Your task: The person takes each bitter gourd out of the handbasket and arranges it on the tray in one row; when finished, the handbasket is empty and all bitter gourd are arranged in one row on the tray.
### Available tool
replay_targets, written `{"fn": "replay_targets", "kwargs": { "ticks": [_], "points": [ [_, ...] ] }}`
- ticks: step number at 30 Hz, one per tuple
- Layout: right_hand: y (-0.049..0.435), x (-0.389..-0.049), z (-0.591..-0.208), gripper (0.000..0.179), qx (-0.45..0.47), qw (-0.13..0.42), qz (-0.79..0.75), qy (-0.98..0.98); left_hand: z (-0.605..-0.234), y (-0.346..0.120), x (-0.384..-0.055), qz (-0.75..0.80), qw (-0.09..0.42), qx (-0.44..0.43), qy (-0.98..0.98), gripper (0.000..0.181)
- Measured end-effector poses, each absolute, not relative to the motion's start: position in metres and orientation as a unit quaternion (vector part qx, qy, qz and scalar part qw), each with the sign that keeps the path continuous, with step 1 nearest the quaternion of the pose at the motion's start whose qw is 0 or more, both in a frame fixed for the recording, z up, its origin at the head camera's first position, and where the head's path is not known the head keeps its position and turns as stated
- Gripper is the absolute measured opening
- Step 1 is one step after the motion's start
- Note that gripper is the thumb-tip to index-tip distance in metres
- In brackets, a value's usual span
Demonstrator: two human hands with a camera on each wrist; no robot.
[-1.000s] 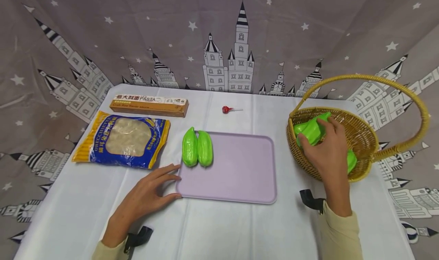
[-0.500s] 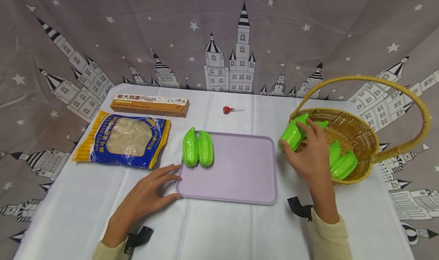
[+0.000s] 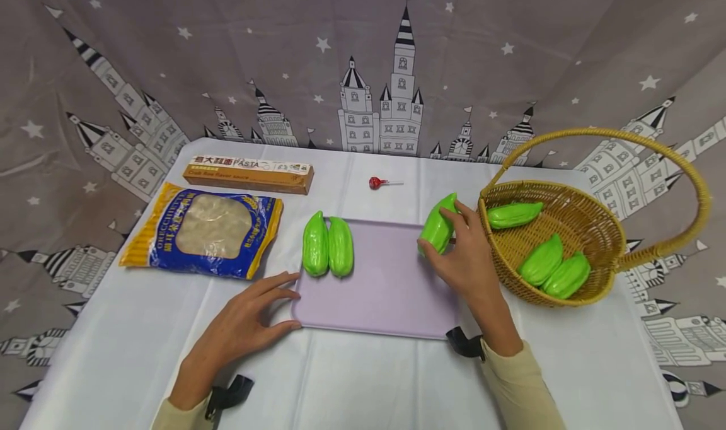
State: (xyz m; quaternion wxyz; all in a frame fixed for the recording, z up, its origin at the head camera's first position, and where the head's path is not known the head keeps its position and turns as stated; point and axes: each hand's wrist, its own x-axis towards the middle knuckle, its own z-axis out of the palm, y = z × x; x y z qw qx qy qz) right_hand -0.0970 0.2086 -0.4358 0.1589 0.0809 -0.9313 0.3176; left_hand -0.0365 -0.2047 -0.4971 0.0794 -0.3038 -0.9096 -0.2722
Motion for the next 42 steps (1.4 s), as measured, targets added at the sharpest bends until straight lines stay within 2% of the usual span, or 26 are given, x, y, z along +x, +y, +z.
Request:
{"fn": "replay_targets", "kwargs": {
  "ticks": [20,42],
  "points": [
    [0.143,-0.105,-0.455,0.076,0.165,0.018,0.348,-0.923,-0.497,-0.204,-0.036,-0.276,0.076,-0.295,-0.911,0.052],
    [0.122,-0.112,-0.463,0.073,0.191,-0.014,0.324,-0.926,-0.498,-0.205,-0.036,-0.286,0.073,-0.298,-0.908,0.052]
  ]
}}
